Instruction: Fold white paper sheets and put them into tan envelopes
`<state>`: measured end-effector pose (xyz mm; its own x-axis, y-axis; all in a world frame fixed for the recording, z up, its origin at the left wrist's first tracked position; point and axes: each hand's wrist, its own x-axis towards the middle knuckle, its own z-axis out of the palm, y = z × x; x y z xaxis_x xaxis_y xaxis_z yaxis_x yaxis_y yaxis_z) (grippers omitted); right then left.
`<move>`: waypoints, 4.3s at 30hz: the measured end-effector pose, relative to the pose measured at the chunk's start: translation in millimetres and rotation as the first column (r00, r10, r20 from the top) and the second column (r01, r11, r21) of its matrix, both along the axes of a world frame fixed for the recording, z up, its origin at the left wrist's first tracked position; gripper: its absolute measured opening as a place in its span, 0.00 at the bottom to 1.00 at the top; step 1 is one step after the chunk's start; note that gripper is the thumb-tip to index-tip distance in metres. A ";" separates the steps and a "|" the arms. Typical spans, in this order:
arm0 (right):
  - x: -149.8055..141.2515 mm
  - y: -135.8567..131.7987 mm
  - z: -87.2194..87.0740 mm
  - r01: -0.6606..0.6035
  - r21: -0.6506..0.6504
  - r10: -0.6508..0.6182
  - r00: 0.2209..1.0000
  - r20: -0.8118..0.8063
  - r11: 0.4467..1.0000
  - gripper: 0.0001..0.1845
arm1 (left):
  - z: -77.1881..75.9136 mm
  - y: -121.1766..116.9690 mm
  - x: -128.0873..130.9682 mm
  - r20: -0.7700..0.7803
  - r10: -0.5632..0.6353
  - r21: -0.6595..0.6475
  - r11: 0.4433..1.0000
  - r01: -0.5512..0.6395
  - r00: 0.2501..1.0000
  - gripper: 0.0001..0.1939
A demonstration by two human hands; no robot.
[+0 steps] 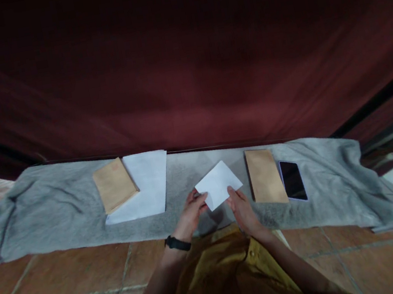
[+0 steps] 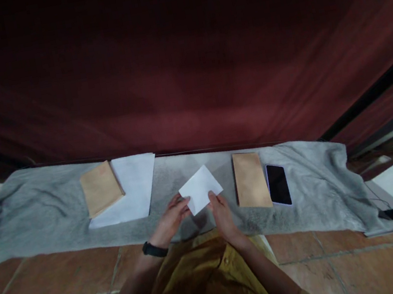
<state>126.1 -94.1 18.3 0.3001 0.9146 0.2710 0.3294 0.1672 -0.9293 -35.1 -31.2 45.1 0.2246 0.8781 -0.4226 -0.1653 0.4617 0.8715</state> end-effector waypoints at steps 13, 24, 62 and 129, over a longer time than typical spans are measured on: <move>40.4 -12.4 -29.1 0.118 -0.045 -0.088 0.906 0.414 0.992 0.21 | -27.9 26.1 -19.5 -0.778 0.056 0.348 0.868 0.355 0.626 0.35; 10.6 11.6 -12.4 -0.096 -0.121 0.155 0.632 0.760 0.988 0.26 | -29.1 -17.5 24.1 -0.914 0.322 0.379 0.452 0.808 0.248 0.29; 12.8 17.3 -29.5 0.185 -0.068 -0.039 0.523 0.852 0.980 0.30 | -39.0 -0.8 -11.6 -0.929 0.348 0.316 0.566 0.761 0.127 0.33; 7.3 -9.9 -34.8 -0.112 -0.118 0.156 0.444 0.883 0.987 0.34 | -24.2 -16.3 -41.4 -0.947 0.169 0.303 0.198 0.932 0.272 0.31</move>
<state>133.4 -104.0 -16.5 -0.2101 0.9365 0.2806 0.9537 0.2595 -0.1521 -76.5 -47.6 20.9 0.7790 0.6195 0.0972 0.5931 -0.7782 0.2066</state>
